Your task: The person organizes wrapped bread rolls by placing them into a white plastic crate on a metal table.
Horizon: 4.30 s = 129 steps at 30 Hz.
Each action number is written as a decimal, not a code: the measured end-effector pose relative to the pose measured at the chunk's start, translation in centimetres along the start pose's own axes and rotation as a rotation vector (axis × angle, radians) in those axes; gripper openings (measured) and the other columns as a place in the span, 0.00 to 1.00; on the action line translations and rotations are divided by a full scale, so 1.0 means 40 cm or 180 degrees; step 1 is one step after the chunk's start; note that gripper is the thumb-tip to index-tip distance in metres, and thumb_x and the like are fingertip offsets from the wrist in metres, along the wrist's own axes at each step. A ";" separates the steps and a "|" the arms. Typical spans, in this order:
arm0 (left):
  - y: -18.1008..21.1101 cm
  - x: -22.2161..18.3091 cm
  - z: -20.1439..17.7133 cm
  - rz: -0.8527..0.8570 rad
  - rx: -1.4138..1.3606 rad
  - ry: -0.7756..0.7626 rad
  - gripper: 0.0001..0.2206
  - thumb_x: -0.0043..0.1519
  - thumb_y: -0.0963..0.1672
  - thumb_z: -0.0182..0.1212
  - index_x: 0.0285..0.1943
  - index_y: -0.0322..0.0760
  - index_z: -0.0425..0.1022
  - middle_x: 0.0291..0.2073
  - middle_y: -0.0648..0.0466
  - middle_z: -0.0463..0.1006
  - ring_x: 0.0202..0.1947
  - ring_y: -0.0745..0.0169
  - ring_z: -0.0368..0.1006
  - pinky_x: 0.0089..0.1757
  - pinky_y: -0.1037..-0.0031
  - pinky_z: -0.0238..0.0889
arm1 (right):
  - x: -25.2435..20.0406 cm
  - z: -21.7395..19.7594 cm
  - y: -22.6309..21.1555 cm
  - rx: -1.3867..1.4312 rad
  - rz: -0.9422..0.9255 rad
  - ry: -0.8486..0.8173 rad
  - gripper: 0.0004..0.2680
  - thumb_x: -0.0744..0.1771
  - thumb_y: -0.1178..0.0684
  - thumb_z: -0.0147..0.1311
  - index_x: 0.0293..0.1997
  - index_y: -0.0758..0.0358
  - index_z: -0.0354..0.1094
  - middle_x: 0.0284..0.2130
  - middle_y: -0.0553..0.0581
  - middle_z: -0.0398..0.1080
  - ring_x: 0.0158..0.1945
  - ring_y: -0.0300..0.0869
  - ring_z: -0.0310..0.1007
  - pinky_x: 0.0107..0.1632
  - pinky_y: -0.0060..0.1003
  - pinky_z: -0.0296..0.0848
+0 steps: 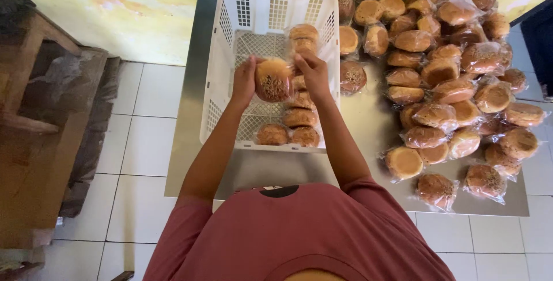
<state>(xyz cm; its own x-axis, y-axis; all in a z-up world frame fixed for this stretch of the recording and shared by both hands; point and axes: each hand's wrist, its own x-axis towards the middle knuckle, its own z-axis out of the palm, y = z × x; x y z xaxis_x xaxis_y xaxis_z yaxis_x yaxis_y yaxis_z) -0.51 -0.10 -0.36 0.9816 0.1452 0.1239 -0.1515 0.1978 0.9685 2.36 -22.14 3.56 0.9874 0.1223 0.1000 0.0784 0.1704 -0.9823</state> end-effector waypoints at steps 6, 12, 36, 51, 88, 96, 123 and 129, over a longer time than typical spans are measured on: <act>0.024 -0.018 0.008 0.0122 0.0111 -0.0113 0.27 0.72 0.56 0.47 0.47 0.29 0.82 0.40 0.51 0.83 0.42 0.65 0.77 0.48 0.73 0.71 | -0.044 0.011 -0.088 0.0654 0.0059 -0.0472 0.09 0.70 0.57 0.51 0.55 0.61 0.74 0.39 0.47 0.70 0.40 0.33 0.69 0.46 0.30 0.72; 0.087 -0.044 0.014 0.0170 0.0119 -0.0166 0.27 0.72 0.55 0.46 0.46 0.28 0.83 0.41 0.49 0.84 0.42 0.63 0.79 0.46 0.72 0.72 | -0.033 -0.005 -0.046 0.0010 -0.0430 -0.0551 0.05 0.71 0.62 0.55 0.50 0.65 0.75 0.37 0.48 0.71 0.39 0.33 0.68 0.45 0.29 0.70; 0.074 -0.041 0.021 0.0690 0.0653 0.0042 0.24 0.74 0.51 0.46 0.45 0.27 0.83 0.45 0.50 0.86 0.37 0.66 0.80 0.41 0.72 0.74 | -0.045 0.009 -0.047 -0.0813 -0.0901 -0.0705 0.03 0.69 0.65 0.57 0.46 0.71 0.73 0.39 0.55 0.74 0.39 0.37 0.75 0.43 0.33 0.77; 0.085 -0.052 0.027 0.0465 0.1128 0.0041 0.21 0.73 0.51 0.48 0.50 0.32 0.84 0.34 0.47 0.85 0.32 0.63 0.77 0.38 0.71 0.71 | -0.092 0.053 -0.104 -0.2663 -0.2031 -0.0296 0.05 0.68 0.64 0.58 0.45 0.64 0.69 0.33 0.61 0.73 0.36 0.51 0.76 0.39 0.43 0.74; 0.037 -0.015 -0.042 0.0496 0.0102 0.1602 0.26 0.73 0.53 0.45 0.51 0.24 0.82 0.39 0.47 0.84 0.40 0.60 0.77 0.44 0.70 0.71 | -0.031 0.027 0.028 -0.1113 0.0237 -0.1048 0.10 0.72 0.51 0.51 0.37 0.68 0.68 0.25 0.52 0.72 0.28 0.36 0.72 0.33 0.32 0.74; 0.071 -0.012 -0.079 0.0287 -0.0643 0.1393 0.27 0.72 0.54 0.44 0.55 0.25 0.80 0.46 0.47 0.82 0.46 0.60 0.78 0.48 0.71 0.73 | -0.071 0.051 -0.066 -0.0840 -0.0502 -0.1613 0.09 0.73 0.57 0.47 0.35 0.68 0.68 0.28 0.52 0.70 0.33 0.36 0.69 0.38 0.33 0.70; 0.067 -0.053 -0.064 -0.2019 0.2169 -0.0318 0.20 0.67 0.47 0.55 0.53 0.18 0.69 0.42 0.31 0.79 0.37 0.36 0.83 0.32 0.58 0.80 | -0.096 0.082 -0.080 -0.2214 0.0388 -0.2267 0.30 0.56 0.57 0.72 0.65 0.55 0.66 0.54 0.54 0.75 0.47 0.41 0.79 0.51 0.37 0.80; -0.184 -0.012 -0.124 -0.2807 0.2340 -0.1262 0.16 0.67 0.46 0.52 0.45 0.24 0.79 0.37 0.36 0.82 0.30 0.45 0.81 0.30 0.60 0.76 | -0.108 0.096 -0.090 -0.3088 0.0569 -0.2679 0.27 0.58 0.53 0.74 0.63 0.40 0.72 0.46 0.53 0.80 0.41 0.41 0.77 0.50 0.38 0.76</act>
<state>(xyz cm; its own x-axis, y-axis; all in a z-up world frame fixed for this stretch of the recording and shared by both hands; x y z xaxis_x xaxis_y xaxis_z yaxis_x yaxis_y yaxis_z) -0.45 3.19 -8.61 0.7014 -0.0939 -0.7066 0.5620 -0.5368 0.6292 -2.72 -19.53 7.28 0.6332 0.7033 -0.3232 0.3716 -0.6425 -0.6702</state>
